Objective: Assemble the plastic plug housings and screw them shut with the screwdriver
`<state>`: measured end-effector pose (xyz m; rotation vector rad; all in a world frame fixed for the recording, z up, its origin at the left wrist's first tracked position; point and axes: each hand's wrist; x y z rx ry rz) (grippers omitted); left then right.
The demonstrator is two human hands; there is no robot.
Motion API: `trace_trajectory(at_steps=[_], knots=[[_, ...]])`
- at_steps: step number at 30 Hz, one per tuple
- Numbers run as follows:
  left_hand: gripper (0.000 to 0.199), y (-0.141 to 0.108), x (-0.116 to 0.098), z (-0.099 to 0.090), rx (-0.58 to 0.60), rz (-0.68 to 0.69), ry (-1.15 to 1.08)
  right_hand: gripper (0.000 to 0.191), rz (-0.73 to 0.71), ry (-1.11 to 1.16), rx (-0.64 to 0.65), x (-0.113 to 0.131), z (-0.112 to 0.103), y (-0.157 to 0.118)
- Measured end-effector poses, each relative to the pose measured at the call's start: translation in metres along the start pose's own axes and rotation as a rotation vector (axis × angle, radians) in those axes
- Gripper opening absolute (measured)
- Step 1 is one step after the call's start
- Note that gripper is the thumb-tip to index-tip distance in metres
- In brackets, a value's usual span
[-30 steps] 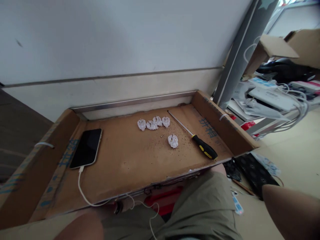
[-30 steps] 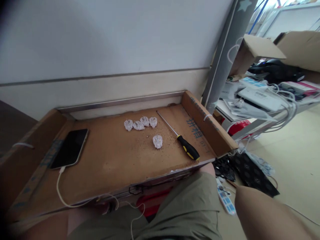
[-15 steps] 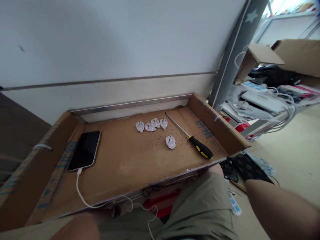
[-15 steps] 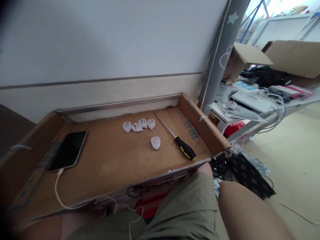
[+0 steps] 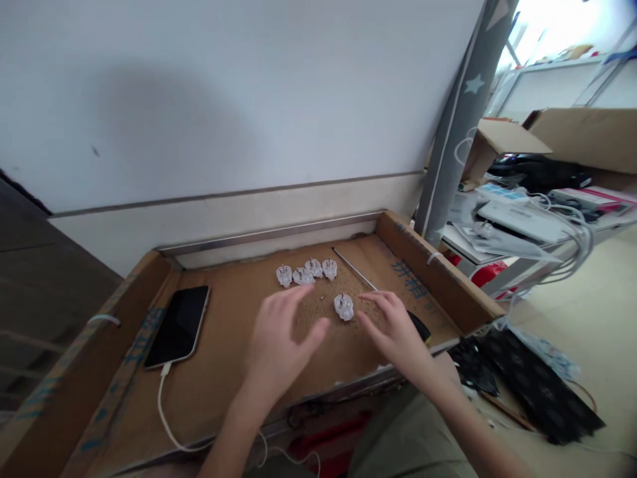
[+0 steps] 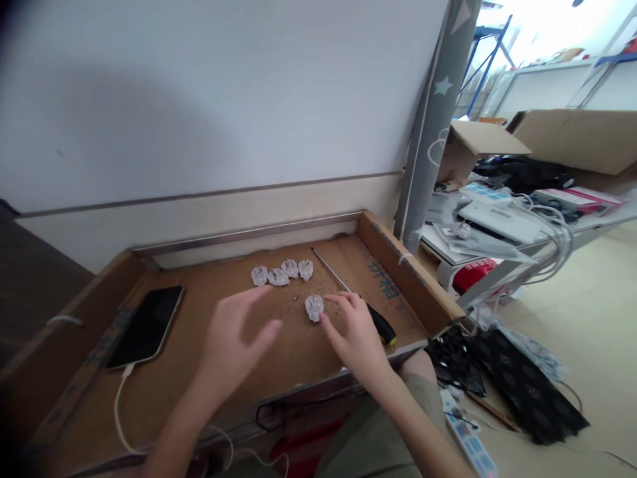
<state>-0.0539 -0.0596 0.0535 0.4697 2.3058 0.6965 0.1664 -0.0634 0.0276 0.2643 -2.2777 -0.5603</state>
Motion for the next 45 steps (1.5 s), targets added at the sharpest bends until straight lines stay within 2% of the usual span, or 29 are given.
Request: trace_trajectory(at_steps=[4,8,11,15,22,31,34,38,41,45], knots=[[0.044,0.016,0.004,0.038,0.411,0.105,0.186,0.033,0.027,-0.036,0.191,0.002,0.031,0.016],[0.049,0.033,0.014,0.062,0.525,0.125,0.243,0.034,0.082,-0.042,0.277,-0.002,0.042,0.033],[0.049,0.039,0.019,0.069,0.551,0.104,0.216,0.034,0.131,-0.038,0.286,-0.007,0.05,0.043],[0.044,0.036,0.019,0.07,0.526,0.082,0.192,0.032,0.183,-0.001,0.261,-0.004,0.055,0.041],[0.041,0.029,0.019,0.062,0.442,0.055,0.127,0.036,0.243,0.122,0.146,0.012,0.039,0.03],[0.046,0.025,0.025,0.068,0.457,0.04,0.169,0.028,0.279,0.278,0.127,-0.008,0.05,0.055],[0.049,0.031,0.029,0.061,0.433,0.015,0.118,0.031,0.243,0.359,0.13,-0.013,0.055,0.062],[0.033,0.033,0.037,0.041,0.403,-0.048,0.047,0.035,0.219,0.441,0.089,-0.017,0.061,0.06],[0.026,0.025,0.039,0.031,0.465,-0.054,0.047,0.037,0.224,0.486,0.006,-0.018,0.064,0.055],[0.018,0.016,0.037,0.031,0.555,-0.005,0.089,0.039,0.238,0.547,-0.115,-0.019,0.064,0.053]])
Point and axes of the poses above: each hand's wrist, its own y-axis towards the middle knuckle, its own z-axis out of the palm, x = y × z, and after that the axes turned 2 degrees about y, right-handed
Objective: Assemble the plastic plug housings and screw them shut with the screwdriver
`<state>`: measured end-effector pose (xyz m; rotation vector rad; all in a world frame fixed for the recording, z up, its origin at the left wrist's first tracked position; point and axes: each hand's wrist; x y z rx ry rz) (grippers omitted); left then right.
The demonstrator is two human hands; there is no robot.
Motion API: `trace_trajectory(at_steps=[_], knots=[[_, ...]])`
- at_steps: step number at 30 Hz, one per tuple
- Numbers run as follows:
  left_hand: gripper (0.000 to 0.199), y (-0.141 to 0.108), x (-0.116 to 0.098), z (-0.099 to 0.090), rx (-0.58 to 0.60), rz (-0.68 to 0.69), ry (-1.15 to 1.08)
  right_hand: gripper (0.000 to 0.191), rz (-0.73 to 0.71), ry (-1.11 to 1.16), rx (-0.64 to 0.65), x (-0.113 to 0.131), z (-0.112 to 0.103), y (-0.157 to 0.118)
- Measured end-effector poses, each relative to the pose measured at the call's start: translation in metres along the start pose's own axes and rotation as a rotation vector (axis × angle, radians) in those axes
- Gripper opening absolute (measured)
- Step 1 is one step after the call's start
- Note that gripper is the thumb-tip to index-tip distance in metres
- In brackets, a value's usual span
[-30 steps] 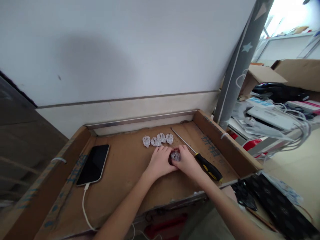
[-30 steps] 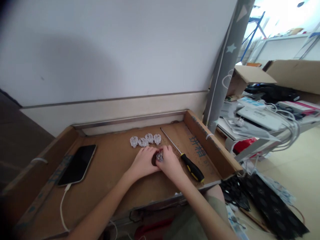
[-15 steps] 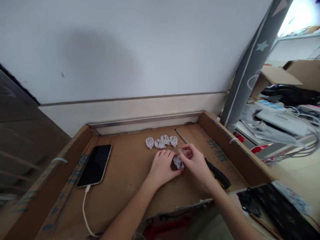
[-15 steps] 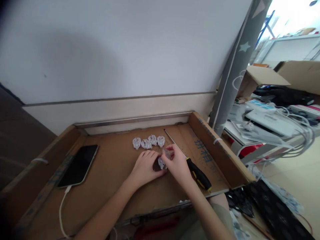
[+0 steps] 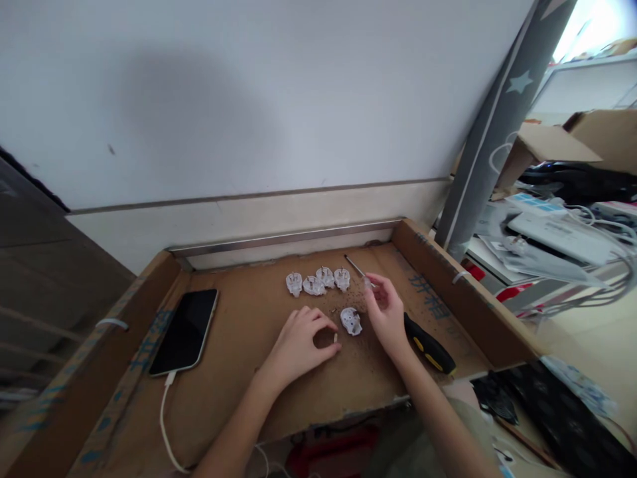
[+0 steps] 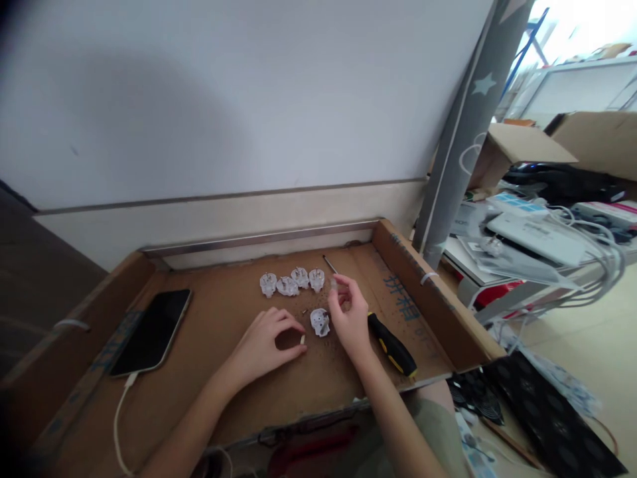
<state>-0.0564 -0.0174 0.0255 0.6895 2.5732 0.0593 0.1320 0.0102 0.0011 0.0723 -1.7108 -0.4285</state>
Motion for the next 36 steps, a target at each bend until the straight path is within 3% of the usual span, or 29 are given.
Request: trace_trajectory(at_steps=[5,10,18,23,29,36], knots=[[0.017,0.015,0.002,0.0,0.001,0.047,0.097,0.04,0.006,0.083,-0.024,-0.007,0.0,0.004],[0.019,0.032,-0.006,0.0,-0.088,0.088,0.081,0.04,0.02,0.13,-0.027,-0.014,0.0,0.005],[0.021,0.057,-0.018,0.013,0.08,0.134,0.132,0.037,0.02,0.164,-0.026,-0.014,0.001,0.005],[0.013,0.052,-0.014,0.019,0.036,0.17,0.066,0.037,0.058,0.183,-0.022,-0.013,0.001,0.003],[0.01,0.045,-0.014,0.024,-0.005,0.106,-0.068,0.033,0.156,0.278,-0.063,-0.011,0.001,0.006],[0.008,0.046,-0.014,0.022,0.018,0.091,-0.164,0.04,0.399,0.549,-0.017,-0.01,-0.01,0.015]])
Point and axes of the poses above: each hand's wrist, its own y-axis towards the middle knuckle, its own z-axis out of the palm, x = y × z, and after that the axes turned 2 degrees about y, right-handed
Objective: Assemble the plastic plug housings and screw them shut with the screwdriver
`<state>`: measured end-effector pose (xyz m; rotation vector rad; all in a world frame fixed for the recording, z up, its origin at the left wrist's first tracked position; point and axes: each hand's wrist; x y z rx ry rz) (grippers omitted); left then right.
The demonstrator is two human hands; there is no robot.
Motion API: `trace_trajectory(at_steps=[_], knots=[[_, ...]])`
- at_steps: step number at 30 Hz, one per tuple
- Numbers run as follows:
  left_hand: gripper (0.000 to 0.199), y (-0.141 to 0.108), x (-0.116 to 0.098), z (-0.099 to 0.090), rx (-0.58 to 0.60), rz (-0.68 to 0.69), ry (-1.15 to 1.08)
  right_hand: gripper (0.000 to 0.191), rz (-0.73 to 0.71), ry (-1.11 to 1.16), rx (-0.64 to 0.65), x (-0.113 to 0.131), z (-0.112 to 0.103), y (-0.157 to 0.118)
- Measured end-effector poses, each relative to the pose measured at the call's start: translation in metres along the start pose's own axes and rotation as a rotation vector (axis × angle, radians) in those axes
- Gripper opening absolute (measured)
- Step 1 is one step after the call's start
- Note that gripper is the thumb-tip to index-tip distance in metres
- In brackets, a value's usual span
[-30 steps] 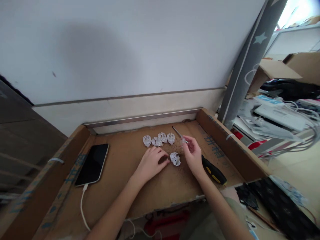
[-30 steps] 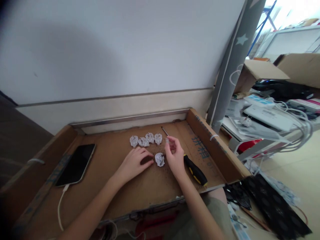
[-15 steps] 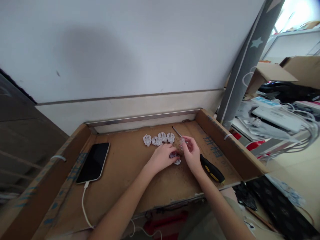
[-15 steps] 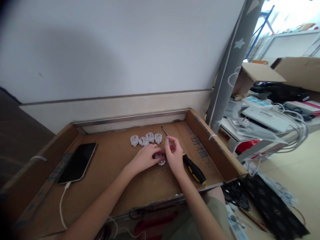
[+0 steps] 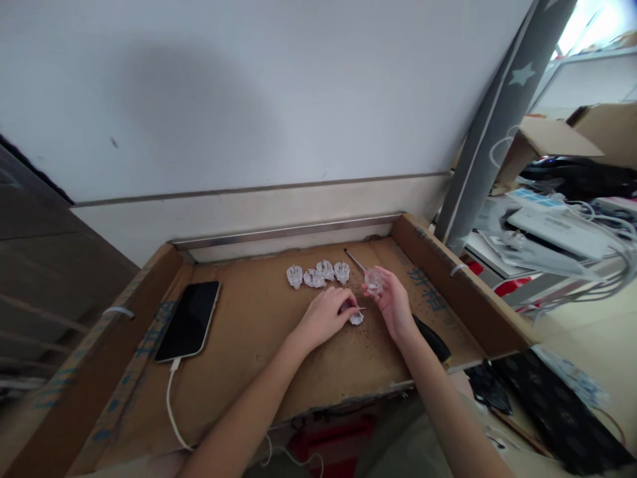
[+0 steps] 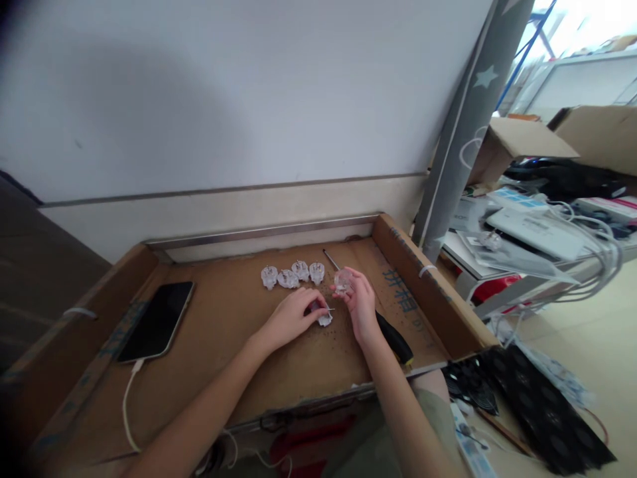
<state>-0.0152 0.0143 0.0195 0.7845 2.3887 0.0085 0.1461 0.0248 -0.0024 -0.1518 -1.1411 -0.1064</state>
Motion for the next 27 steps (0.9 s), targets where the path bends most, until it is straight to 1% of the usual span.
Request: trace_trajectory(at_steps=[4,8,11,13,16,18,21,23,27], knots=[[0.008,0.001,0.001,0.001,-0.039,-0.025,-0.035,0.041,0.067,0.082,0.015,0.004,-0.001,0.0],[0.01,0.001,0.007,-0.004,-0.077,-0.046,-0.074,0.039,0.084,0.102,0.009,0.005,0.001,-0.001],[0.015,0.002,0.015,-0.011,-0.184,-0.093,-0.098,0.038,0.079,0.098,0.003,0.004,0.002,-0.002],[0.016,0.001,0.02,-0.016,-0.234,-0.137,-0.059,0.038,0.078,0.089,0.004,0.003,0.002,-0.003],[0.016,-0.001,0.025,-0.019,-0.199,-0.166,0.071,0.038,0.076,0.071,0.013,0.002,0.002,-0.003],[0.017,-0.002,0.024,-0.018,-0.18,-0.146,0.129,0.038,0.075,0.055,0.021,0.002,0.002,-0.003],[0.018,-0.004,0.017,-0.014,-0.167,-0.061,0.135,0.037,0.067,0.029,0.028,0.001,0.003,-0.003],[0.016,-0.004,0.013,-0.011,-0.127,-0.012,0.124,0.037,0.056,0.01,0.035,0.0,0.003,-0.004],[0.011,-0.003,0.008,-0.003,-0.074,0.025,0.126,0.039,0.031,-0.036,0.04,-0.002,0.002,-0.003]])
Point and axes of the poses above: each hand's wrist, its own y-axis towards the middle knuckle, its own z-axis out of the palm, x = y × z, and after that the axes turned 2 degrees about y, right-handed
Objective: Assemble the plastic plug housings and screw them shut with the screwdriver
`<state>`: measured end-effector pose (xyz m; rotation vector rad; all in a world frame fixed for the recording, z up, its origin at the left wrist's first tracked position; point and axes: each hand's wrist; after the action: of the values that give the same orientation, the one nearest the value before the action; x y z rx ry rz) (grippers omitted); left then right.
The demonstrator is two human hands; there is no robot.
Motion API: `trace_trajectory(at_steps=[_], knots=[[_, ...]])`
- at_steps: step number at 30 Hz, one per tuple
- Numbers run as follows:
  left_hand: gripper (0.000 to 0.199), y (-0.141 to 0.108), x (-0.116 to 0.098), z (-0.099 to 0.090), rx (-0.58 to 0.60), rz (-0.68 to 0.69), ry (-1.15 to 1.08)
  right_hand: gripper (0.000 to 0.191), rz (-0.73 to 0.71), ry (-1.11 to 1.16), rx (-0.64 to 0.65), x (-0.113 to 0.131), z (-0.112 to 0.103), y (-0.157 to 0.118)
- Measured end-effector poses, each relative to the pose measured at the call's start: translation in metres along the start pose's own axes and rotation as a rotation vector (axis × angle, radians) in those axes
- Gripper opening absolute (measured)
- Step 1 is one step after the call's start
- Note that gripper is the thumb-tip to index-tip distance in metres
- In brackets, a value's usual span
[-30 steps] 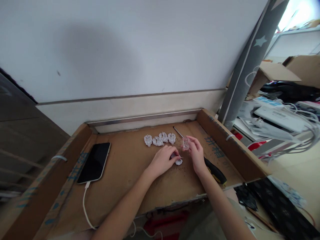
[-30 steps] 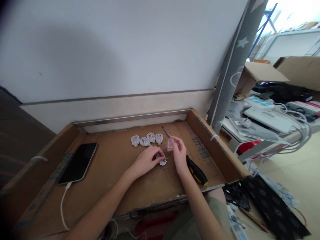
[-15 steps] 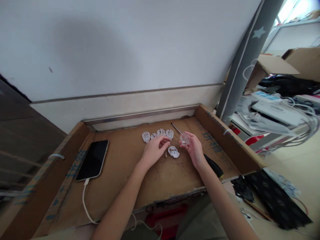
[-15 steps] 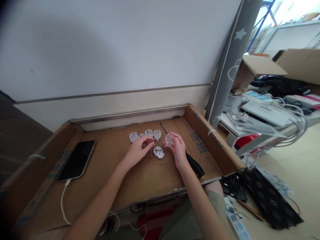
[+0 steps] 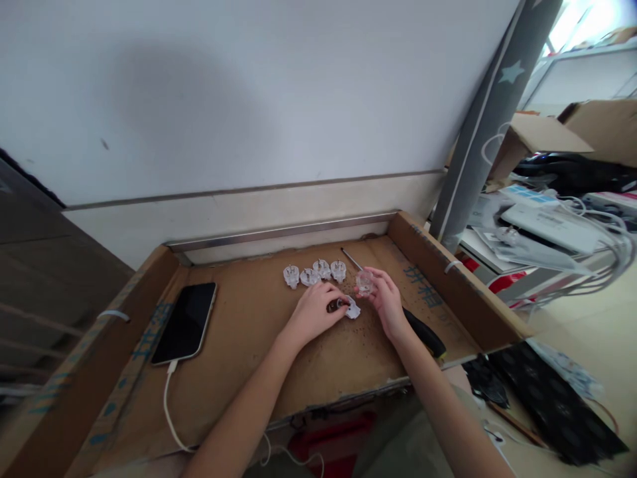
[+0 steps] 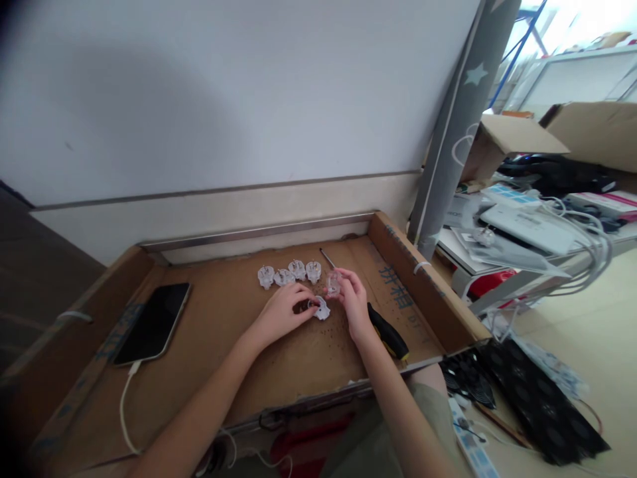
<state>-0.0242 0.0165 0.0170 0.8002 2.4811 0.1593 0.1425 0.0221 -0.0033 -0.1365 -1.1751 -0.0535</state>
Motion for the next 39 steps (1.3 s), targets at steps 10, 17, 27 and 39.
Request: trace_trajectory(at_steps=[10,17,27,39], knots=[[0.008,0.003,0.008,-0.012,-0.105,-0.102,0.018,0.04,-0.176,-0.349,-0.074,-0.013,-0.004,0.001],[0.02,0.002,0.006,-0.007,-0.165,-0.091,0.062,0.033,-0.394,-0.85,-0.047,-0.008,-0.002,-0.009],[0.015,-0.002,-0.006,0.002,-0.027,0.002,0.035,0.037,-0.509,-1.343,-0.16,0.026,-0.047,-0.055],[0.017,0.027,-0.027,0.026,0.04,0.021,0.067,0.054,-0.683,-1.156,-0.439,0.113,-0.069,-0.092]])
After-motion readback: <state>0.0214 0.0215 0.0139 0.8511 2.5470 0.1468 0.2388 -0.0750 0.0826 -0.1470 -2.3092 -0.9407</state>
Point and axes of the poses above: each hand's wrist, its own y-axis towards the middle knuckle, its own z-axis out of the palm, x = y × z, and after that the axes turned 2 degrees about y, right-handed
